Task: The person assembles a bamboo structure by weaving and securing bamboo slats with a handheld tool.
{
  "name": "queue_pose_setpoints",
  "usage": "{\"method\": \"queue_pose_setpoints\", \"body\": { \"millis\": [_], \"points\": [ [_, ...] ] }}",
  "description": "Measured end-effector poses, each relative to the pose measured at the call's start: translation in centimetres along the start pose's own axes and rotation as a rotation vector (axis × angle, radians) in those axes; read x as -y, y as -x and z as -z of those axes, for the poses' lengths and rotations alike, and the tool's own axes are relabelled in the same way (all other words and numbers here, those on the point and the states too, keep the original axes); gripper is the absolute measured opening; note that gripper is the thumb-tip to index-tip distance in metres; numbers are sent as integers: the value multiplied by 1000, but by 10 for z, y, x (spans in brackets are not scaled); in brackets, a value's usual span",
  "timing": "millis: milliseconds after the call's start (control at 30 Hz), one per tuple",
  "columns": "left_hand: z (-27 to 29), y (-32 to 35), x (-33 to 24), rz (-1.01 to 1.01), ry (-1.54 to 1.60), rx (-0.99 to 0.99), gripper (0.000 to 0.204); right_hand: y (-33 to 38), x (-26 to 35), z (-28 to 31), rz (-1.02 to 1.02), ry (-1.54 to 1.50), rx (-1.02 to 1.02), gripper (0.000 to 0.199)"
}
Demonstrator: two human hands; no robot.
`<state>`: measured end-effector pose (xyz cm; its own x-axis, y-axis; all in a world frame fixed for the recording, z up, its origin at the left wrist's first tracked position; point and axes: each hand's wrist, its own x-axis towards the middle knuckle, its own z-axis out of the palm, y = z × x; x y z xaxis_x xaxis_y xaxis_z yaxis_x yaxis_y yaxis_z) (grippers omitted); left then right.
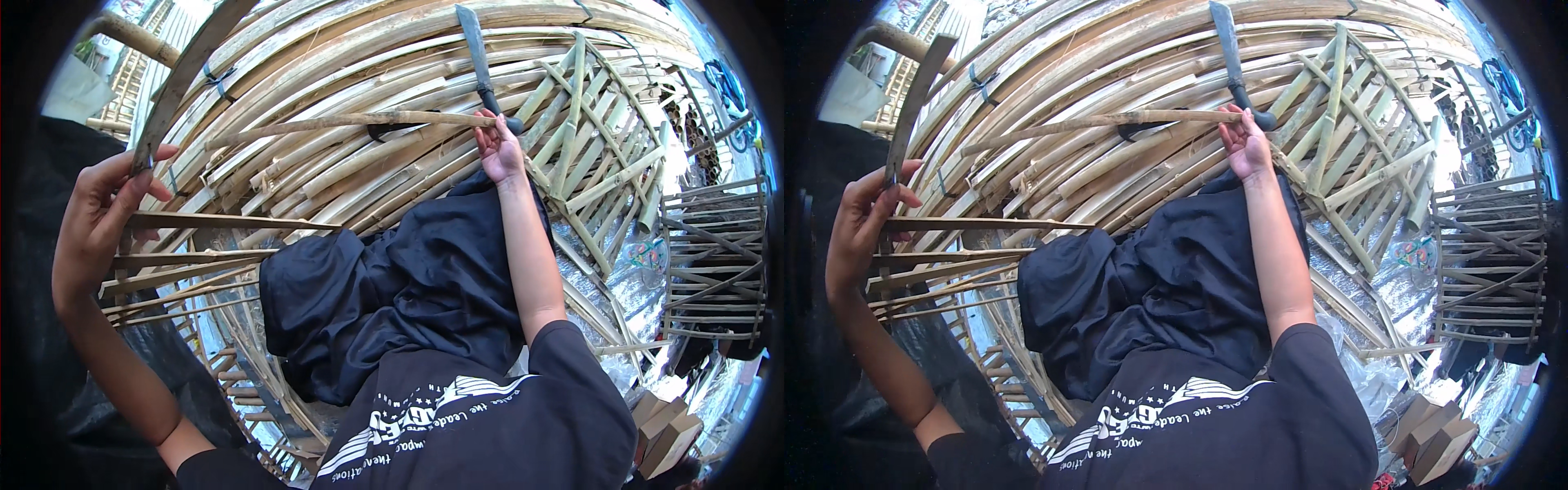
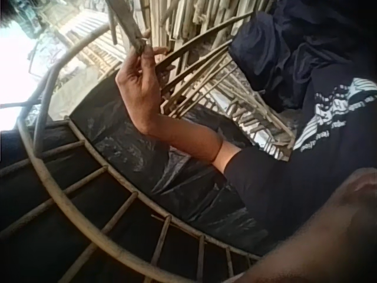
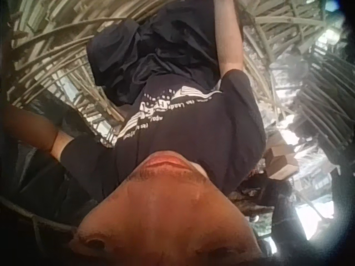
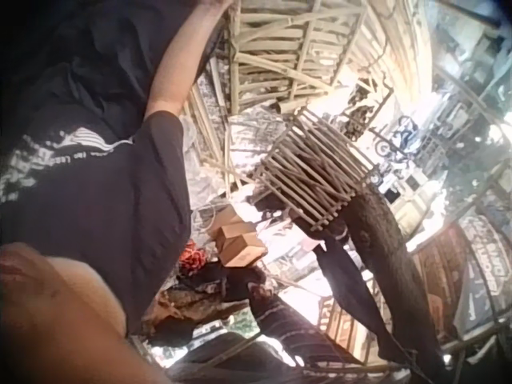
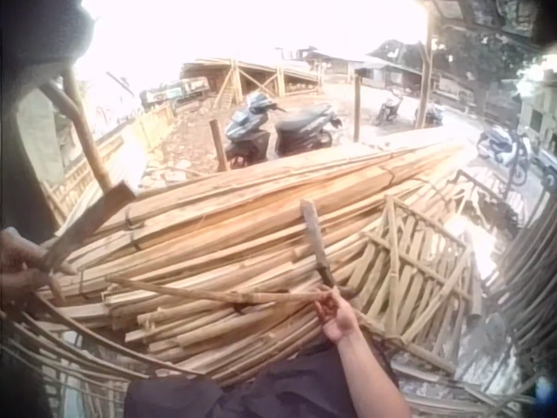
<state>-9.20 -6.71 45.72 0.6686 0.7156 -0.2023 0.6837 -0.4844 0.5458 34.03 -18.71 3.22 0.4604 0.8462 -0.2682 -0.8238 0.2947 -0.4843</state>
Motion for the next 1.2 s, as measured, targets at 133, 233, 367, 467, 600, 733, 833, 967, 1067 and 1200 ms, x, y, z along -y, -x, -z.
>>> {"method": "queue_pose_setpoints", "body": {
  "millis": [133, 233, 367, 467, 600, 733, 833, 967, 1067, 1200],
  "points": [
    [6, 5, 2, -20, -45, 0, 34, -3, -8, 2, 15, -11, -10, 38],
    [2, 2, -1, 1, 59, 85, 33, 0, -6, 10, -6, -40, -75, 38],
    [-1, 2, -8, -39, 6, 46, 31, -8, 0, 20, 32, -143, 9, 38],
    [-4, 3, -5, -40, 2, 36, 31, -6, 21, 23, 89, -176, 87, 37],
    [-6, 5, -15, -53, -47, 12, 30, 36, 59, -9, 369, -76, -3, 38],
    [-10, 3, -5, -61, -35, -51, 30, 76, 131, -37, 529, -129, 177, 35],
    [-8, 2, -12, -103, -66, -10, 29, 92, 166, -64, 556, -260, 205, 30],
    [-7, 5, -7, -149, -114, -54, 28, 97, 191, -77, 344, -320, 66, 28],
    [-10, 11, -15, -132, -112, -68, 28, 108, 174, -114, 237, -323, 490, 39],
    [-12, 10, -22, -168, -157, -51, 30, 153, 154, -211, 366, -136, 713, 56]
  ]
}}
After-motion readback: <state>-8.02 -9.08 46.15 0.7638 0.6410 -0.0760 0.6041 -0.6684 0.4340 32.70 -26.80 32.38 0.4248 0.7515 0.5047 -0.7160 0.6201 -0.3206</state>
